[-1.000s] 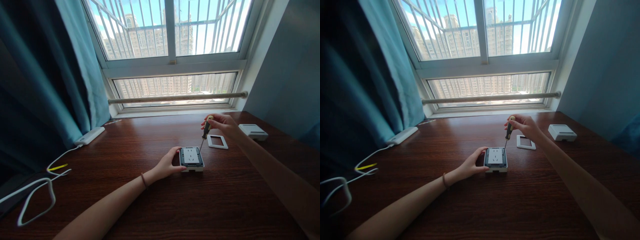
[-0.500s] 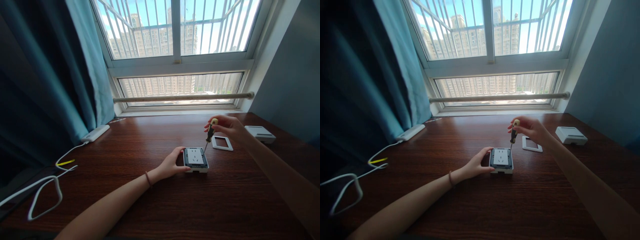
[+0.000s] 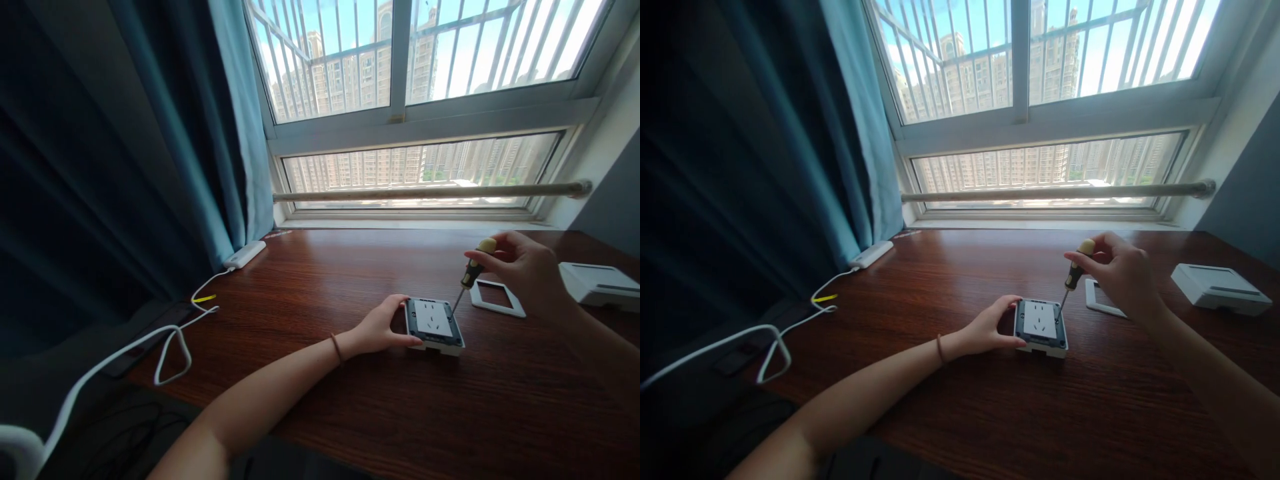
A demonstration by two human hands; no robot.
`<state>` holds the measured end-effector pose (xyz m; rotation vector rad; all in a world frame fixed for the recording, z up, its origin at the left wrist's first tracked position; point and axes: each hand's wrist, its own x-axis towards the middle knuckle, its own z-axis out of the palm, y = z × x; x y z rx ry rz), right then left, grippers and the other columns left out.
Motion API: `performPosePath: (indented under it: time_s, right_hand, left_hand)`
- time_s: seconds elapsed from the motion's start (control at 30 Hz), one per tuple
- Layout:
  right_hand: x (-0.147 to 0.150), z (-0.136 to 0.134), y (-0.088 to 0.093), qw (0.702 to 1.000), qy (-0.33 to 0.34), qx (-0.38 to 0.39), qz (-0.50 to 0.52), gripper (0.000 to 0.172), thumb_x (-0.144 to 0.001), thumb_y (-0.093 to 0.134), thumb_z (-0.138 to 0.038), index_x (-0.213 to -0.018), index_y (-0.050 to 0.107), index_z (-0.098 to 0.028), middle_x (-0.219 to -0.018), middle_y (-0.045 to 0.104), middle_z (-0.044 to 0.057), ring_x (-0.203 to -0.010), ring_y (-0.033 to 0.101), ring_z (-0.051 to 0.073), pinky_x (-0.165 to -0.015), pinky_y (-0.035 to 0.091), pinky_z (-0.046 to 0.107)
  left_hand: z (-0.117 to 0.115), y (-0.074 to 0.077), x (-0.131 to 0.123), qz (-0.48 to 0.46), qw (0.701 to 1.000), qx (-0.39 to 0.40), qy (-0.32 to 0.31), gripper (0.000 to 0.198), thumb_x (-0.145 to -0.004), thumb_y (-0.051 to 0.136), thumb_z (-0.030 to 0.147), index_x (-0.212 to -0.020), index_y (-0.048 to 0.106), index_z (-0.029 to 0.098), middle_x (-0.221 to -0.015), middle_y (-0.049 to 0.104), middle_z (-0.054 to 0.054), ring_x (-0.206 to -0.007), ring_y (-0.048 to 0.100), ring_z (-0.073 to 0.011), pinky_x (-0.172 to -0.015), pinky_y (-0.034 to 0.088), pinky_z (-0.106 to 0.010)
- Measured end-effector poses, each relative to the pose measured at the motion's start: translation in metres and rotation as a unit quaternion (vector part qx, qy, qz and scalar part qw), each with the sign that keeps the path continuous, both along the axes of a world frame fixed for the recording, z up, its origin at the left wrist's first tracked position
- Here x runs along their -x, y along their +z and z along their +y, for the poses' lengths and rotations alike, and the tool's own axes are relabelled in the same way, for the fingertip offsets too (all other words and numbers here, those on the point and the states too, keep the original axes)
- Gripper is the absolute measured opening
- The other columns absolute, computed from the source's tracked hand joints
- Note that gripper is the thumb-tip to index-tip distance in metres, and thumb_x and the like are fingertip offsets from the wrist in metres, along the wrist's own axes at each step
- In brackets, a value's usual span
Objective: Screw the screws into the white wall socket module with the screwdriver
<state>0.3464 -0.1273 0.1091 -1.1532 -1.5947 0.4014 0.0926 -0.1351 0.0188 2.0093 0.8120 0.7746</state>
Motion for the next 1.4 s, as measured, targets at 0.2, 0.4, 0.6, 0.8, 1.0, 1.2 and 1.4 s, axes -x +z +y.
performPosePath:
  time_s: [0.2, 0.4, 0.6, 0.8, 1.0, 1.2, 1.4]
  right_hand:
    - [0.014, -0.019, 0.018, 0.982, 0.182, 0.040, -0.034, 0.035, -0.074, 0.062, -0.034, -0.109, 0.055, -0.029, -0.089, 0.069, 0.006, -0.083, 0.067, 0.028, -0.074, 0.055, 0.045]
    - [0.013, -0.029, 0.028, 0.949, 0.272, 0.001, -0.162, 0.038, -0.085, 0.047, -0.027, -0.123, 0.048, -0.033, -0.114, 0.061, 0.006, -0.096, 0.062, 0.029, -0.078, 0.053, 0.047]
    - [0.019, -0.025, 0.024, 0.990, 0.096, -0.011, -0.107, 0.029, -0.077, 0.059, -0.036, -0.103, 0.058, -0.023, -0.084, 0.067, 0.006, -0.074, 0.066, 0.023, -0.066, 0.056, 0.038]
    - [0.024, -0.017, 0.012, 0.986, -0.089, -0.073, -0.122, 0.035, -0.068, 0.066, -0.046, -0.088, 0.054, -0.020, -0.068, 0.059, 0.002, -0.053, 0.056, 0.015, -0.049, 0.049, 0.031]
    - [0.017, -0.010, 0.011, 0.971, -0.034, -0.115, -0.206, 0.032, -0.081, 0.053, -0.035, -0.109, 0.054, -0.019, -0.092, 0.060, 0.009, -0.070, 0.058, 0.019, -0.065, 0.049, 0.034]
    - [-0.003, -0.002, 0.022, 0.983, 0.136, -0.012, -0.123, 0.040, -0.083, 0.047, -0.027, -0.123, 0.048, -0.021, -0.105, 0.064, 0.007, -0.098, 0.060, 0.022, -0.088, 0.045, 0.038]
    - [-0.004, -0.002, 0.021, 0.985, -0.059, -0.047, -0.155, 0.030, -0.070, 0.066, -0.039, -0.090, 0.063, -0.017, -0.067, 0.064, 0.003, -0.061, 0.059, 0.017, -0.060, 0.049, 0.033]
  left_hand:
    - [-0.001, 0.001, 0.001, 0.006, 1.000, 0.005, 0.009, 0.080, -0.056, 0.074, 0.041, -0.124, 0.039, 0.018, -0.122, 0.047, -0.013, -0.110, 0.047, -0.0256, -0.096, 0.038, -0.040]
    - [-0.001, 0.003, 0.000, 0.000, 1.000, 0.002, 0.008, 0.078, -0.057, 0.074, 0.038, -0.124, 0.039, 0.020, -0.122, 0.047, -0.012, -0.111, 0.047, -0.0252, -0.096, 0.038, -0.039]
    - [0.000, 0.003, 0.000, 0.010, 1.000, 0.011, -0.001, 0.078, -0.060, 0.072, 0.037, -0.126, 0.035, 0.019, -0.126, 0.045, -0.012, -0.116, 0.044, -0.0248, -0.101, 0.034, -0.039]
    - [0.002, 0.001, -0.001, 0.014, 1.000, 0.010, 0.002, 0.076, -0.061, 0.072, 0.036, -0.126, 0.035, 0.020, -0.127, 0.045, -0.011, -0.117, 0.044, -0.0238, -0.101, 0.034, -0.039]
    - [0.002, 0.003, -0.002, 0.021, 1.000, 0.011, 0.005, 0.075, -0.062, 0.071, 0.033, -0.126, 0.035, 0.021, -0.127, 0.045, -0.010, -0.118, 0.043, -0.0238, -0.102, 0.033, -0.041]
    - [0.003, 0.001, -0.001, 0.024, 0.999, 0.023, 0.009, 0.074, -0.063, 0.071, 0.031, -0.127, 0.035, 0.021, -0.129, 0.044, -0.012, -0.118, 0.043, -0.0244, -0.103, 0.032, -0.041]
    - [0.003, 0.001, -0.001, 0.025, 0.999, 0.020, 0.004, 0.074, -0.064, 0.070, 0.033, -0.127, 0.035, 0.021, -0.130, 0.044, -0.011, -0.119, 0.042, -0.0249, -0.103, 0.032, -0.041]
